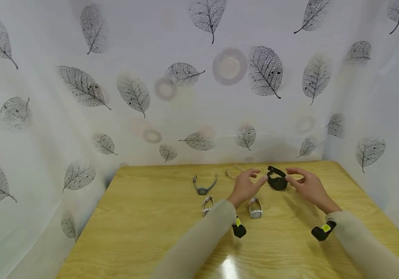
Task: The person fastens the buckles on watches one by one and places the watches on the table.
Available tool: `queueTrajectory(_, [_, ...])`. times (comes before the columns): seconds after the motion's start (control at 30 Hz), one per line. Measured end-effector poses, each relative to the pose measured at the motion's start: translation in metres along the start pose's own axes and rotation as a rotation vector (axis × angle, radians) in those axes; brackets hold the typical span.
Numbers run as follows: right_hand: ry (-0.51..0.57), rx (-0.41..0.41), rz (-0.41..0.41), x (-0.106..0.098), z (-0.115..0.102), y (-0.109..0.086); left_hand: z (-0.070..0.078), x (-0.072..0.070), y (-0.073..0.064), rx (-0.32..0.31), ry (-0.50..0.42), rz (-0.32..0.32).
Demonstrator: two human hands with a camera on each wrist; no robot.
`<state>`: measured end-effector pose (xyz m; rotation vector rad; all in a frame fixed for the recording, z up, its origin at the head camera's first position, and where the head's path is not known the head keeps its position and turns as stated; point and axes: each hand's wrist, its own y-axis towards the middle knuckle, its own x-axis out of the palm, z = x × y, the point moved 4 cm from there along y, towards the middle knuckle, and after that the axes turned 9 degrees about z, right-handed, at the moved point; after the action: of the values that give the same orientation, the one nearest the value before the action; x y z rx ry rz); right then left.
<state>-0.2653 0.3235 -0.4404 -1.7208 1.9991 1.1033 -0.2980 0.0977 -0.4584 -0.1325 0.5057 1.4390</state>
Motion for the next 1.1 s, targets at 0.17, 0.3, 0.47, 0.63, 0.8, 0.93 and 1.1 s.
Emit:
queueTrajectory(0.17, [-0.033,0.030,-0.022,0.001,0.012,0.003,0.000,0.012,0.006,-0.022,-0.003,-0.003])
queueTrajectory(0.3, [-0.029,0.049,-0.048,0.001,0.017,0.006,-0.001,0.021,0.010,-0.047,-0.018,-0.007])
queueTrajectory(0.47, [-0.032,0.067,-0.083,0.002,0.023,0.011,0.000,0.029,0.014,-0.087,-0.037,-0.006])
queueTrajectory(0.63, [0.024,0.138,-0.126,0.006,0.031,0.015,0.002,0.035,0.016,-0.137,-0.038,-0.011])
queueTrajectory(0.8, [0.087,0.206,-0.155,0.012,0.037,0.018,0.000,0.041,0.017,-0.153,-0.066,-0.035])
queueTrajectory(0.93, [0.102,0.240,-0.170,0.015,0.039,0.021,-0.004,0.044,0.021,-0.175,-0.084,-0.033])
queueTrajectory(1.1, [0.123,0.265,-0.173,0.019,0.039,0.026,-0.008,0.047,0.025,-0.214,-0.114,-0.030])
